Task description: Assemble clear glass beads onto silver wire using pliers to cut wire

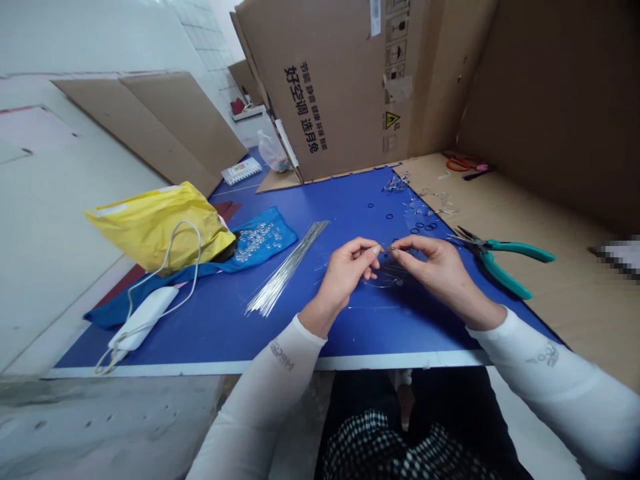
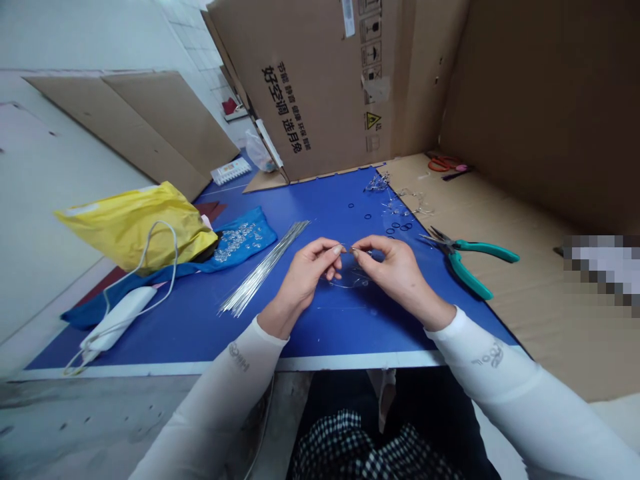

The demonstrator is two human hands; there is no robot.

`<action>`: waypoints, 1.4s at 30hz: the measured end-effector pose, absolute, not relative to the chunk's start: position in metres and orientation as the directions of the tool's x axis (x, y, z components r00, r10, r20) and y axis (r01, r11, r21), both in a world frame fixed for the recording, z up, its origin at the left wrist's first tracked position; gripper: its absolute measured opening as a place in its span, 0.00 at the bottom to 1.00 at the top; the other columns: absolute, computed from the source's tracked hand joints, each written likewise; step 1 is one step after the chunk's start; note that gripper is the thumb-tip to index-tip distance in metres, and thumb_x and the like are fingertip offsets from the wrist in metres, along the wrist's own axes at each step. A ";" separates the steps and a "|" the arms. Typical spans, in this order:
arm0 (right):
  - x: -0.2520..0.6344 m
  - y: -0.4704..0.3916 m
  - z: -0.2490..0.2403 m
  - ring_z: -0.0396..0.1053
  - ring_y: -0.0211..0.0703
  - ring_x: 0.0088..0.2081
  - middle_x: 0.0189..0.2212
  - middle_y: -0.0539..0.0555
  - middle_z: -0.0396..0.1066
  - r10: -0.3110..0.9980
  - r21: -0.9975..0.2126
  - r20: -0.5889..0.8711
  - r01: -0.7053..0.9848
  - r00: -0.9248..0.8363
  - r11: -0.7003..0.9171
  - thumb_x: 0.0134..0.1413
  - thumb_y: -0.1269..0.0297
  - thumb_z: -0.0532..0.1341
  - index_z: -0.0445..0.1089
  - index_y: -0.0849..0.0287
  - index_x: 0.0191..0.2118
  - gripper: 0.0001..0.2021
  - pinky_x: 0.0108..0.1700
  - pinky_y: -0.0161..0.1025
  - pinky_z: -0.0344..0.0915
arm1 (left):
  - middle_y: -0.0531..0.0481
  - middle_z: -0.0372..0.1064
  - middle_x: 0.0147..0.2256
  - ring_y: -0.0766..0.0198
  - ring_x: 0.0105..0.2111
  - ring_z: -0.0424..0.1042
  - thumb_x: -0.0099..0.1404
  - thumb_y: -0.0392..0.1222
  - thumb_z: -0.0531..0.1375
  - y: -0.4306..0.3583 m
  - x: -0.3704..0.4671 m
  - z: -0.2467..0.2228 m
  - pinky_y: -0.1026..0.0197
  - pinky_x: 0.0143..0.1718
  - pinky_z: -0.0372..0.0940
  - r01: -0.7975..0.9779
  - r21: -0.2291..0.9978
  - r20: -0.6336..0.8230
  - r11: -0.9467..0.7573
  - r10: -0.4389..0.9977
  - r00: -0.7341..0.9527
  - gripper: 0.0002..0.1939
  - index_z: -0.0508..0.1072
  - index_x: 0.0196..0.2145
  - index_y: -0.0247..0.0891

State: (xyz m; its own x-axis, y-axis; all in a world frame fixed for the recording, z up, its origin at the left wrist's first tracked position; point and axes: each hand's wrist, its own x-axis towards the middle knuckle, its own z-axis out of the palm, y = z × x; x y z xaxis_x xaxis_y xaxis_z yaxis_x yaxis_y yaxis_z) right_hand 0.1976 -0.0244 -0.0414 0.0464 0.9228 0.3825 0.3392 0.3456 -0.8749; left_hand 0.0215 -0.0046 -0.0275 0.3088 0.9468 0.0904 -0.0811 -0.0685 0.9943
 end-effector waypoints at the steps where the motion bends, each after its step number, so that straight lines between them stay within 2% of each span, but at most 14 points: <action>1: 0.197 -0.025 -0.041 0.75 0.47 0.36 0.32 0.52 0.79 0.928 -0.883 0.370 0.328 0.043 0.337 0.54 0.61 0.64 0.77 0.54 0.34 0.06 0.43 0.45 0.68 | 0.56 0.68 0.24 0.75 0.19 0.61 0.63 0.46 0.64 -0.005 0.021 -0.027 0.66 0.26 0.68 -0.091 0.994 0.086 -0.061 0.947 0.308 0.11 0.75 0.37 0.35; 6: 0.196 -0.027 -0.037 0.74 0.46 0.37 0.34 0.52 0.79 0.924 -0.892 0.380 0.285 0.049 0.351 0.54 0.60 0.65 0.77 0.53 0.38 0.07 0.45 0.44 0.67 | 0.57 0.67 0.24 0.75 0.19 0.60 0.62 0.45 0.66 -0.003 0.020 -0.027 0.66 0.25 0.66 -0.100 0.995 0.055 -0.020 0.930 0.365 0.12 0.74 0.40 0.35; 10: 0.198 -0.025 -0.037 0.71 0.43 0.31 0.26 0.50 0.75 0.935 -0.929 0.333 0.213 0.121 0.303 0.55 0.57 0.65 0.76 0.54 0.31 0.08 0.39 0.42 0.66 | 0.52 0.74 0.30 0.71 0.25 0.71 0.61 0.43 0.67 -0.002 0.020 -0.029 0.63 0.33 0.68 -0.143 0.989 0.037 0.029 0.896 0.443 0.15 0.72 0.44 0.36; 13: 0.200 -0.023 -0.038 0.70 0.42 0.30 0.26 0.50 0.74 0.940 -0.952 0.295 0.137 0.169 0.274 0.54 0.56 0.66 0.75 0.55 0.30 0.08 0.39 0.42 0.65 | 0.48 0.77 0.34 0.69 0.29 0.75 0.63 0.42 0.65 -0.001 0.019 -0.029 0.64 0.35 0.66 -0.124 0.992 0.054 -0.005 0.914 0.401 0.10 0.72 0.41 0.35; 20: 0.198 -0.027 -0.037 0.69 0.42 0.31 0.27 0.50 0.74 0.942 -0.937 0.314 0.199 0.120 0.287 0.55 0.57 0.65 0.75 0.54 0.30 0.08 0.39 0.41 0.64 | 0.50 0.76 0.31 0.70 0.28 0.74 0.60 0.38 0.66 0.001 0.019 -0.031 0.64 0.35 0.67 -0.081 0.996 0.069 -0.043 0.933 0.354 0.07 0.74 0.36 0.35; 28: 0.194 -0.030 -0.035 0.70 0.43 0.30 0.25 0.50 0.75 0.941 -0.915 0.330 0.269 0.074 0.299 0.56 0.57 0.64 0.76 0.55 0.29 0.09 0.38 0.42 0.64 | 0.49 0.76 0.30 0.68 0.29 0.74 0.63 0.39 0.64 0.001 0.019 -0.031 0.63 0.36 0.67 -0.035 0.990 0.137 -0.133 0.928 0.347 0.04 0.75 0.33 0.35; 36: 0.197 -0.028 -0.036 0.69 0.43 0.30 0.25 0.51 0.74 0.953 -0.960 0.258 0.156 0.160 0.234 0.54 0.56 0.66 0.75 0.54 0.28 0.09 0.39 0.43 0.64 | 0.47 0.77 0.32 0.68 0.29 0.74 0.66 0.42 0.61 0.001 0.018 -0.027 0.63 0.37 0.67 -0.043 0.995 0.097 -0.088 0.931 0.351 0.07 0.75 0.36 0.35; 42: 0.197 -0.027 -0.036 0.69 0.43 0.30 0.25 0.51 0.74 0.951 -0.960 0.259 0.155 0.169 0.234 0.53 0.56 0.67 0.75 0.54 0.28 0.09 0.40 0.43 0.64 | 0.48 0.77 0.31 0.68 0.30 0.74 0.64 0.39 0.63 0.000 0.018 -0.027 0.62 0.38 0.68 -0.045 0.996 0.092 -0.081 0.930 0.356 0.04 0.74 0.34 0.35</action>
State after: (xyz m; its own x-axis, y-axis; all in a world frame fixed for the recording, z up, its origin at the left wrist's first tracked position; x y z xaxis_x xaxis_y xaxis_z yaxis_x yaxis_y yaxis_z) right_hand 0.1969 -0.0272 -0.0361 0.1688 0.9510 0.2592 0.1553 0.2340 -0.9598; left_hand 0.0176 -0.0002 -0.0267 0.3560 0.9299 0.0919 -0.0455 -0.0810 0.9957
